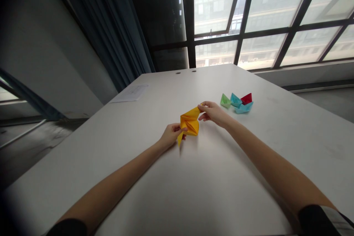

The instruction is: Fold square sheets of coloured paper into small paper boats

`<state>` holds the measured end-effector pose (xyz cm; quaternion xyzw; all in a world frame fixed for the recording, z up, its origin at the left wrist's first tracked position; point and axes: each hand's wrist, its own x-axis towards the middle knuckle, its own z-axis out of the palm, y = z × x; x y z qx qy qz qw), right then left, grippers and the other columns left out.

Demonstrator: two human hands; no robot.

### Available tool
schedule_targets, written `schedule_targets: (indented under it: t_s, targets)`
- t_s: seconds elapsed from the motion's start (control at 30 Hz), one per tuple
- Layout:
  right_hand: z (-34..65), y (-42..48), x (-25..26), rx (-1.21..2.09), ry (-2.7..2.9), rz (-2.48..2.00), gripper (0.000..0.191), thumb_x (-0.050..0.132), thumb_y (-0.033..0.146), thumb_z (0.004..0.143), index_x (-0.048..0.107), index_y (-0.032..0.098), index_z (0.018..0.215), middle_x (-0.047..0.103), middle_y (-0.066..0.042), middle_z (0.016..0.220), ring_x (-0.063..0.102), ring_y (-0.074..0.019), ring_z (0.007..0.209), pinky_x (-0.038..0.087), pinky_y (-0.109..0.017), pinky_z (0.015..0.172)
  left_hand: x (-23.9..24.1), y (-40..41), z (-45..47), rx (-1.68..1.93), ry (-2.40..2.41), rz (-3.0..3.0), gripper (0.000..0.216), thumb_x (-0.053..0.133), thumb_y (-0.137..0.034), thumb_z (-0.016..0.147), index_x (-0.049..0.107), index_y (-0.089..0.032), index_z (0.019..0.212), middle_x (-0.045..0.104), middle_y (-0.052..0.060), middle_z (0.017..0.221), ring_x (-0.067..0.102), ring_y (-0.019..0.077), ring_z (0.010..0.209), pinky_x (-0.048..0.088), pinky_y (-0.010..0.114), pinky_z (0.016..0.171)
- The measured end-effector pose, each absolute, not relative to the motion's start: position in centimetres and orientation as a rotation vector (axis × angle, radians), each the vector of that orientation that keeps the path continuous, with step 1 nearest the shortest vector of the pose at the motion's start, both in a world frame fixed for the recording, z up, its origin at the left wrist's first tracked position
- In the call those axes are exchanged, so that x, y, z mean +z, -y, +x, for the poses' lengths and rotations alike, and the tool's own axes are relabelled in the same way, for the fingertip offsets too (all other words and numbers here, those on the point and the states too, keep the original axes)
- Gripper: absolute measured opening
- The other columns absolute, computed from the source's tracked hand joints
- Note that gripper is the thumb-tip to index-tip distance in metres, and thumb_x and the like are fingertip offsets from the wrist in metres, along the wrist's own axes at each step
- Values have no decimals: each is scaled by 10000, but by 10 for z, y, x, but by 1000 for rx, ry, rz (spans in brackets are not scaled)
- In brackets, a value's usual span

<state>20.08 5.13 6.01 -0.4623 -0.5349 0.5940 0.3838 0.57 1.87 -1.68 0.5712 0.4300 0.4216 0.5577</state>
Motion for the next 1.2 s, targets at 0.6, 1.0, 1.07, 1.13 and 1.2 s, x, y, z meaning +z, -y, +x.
schedule_targets:
  t_s: [0.6,1.0,1.07,1.13,1.2]
  targets:
    - [191,-39,56,1168,2013,-1220,331,604,404,706,593,153,922,666,-67,791,583,-109,569,485,-214,472,-3,-17,17,1299,-1026,963,237,637,-207,570,615,-111,785,615,22,668,514,85,501,434,221,493]
    - [196,-43,55,978,2142,-1304,224,518,131,653,632,159,844,652,-1,629,587,-103,526,483,-205,513,-6,-21,11,1294,-1102,1001,344,574,-456,681,587,-112,696,514,-9,510,425,58,414,311,176,398]
    - [197,-42,55,966,2158,-1305,233,523,148,662,629,167,868,652,1,634,588,-107,531,480,-209,509,-4,-21,11,1290,-1142,1030,337,583,-452,677,576,-115,661,489,-19,470,418,58,399,304,175,388]
    - [196,-41,56,854,2193,-1282,226,547,177,666,638,187,873,662,2,690,594,-113,561,480,-220,540,0,-19,12,1280,-1188,1068,322,606,-435,661,561,-120,615,461,-33,432,403,56,379,306,176,383]
    - [194,-39,58,720,2227,-1213,199,570,220,676,652,206,857,671,2,781,604,-123,628,478,-234,603,4,-16,13,1254,-1195,1113,317,625,-425,645,556,-121,592,460,-37,428,393,51,369,319,179,384]
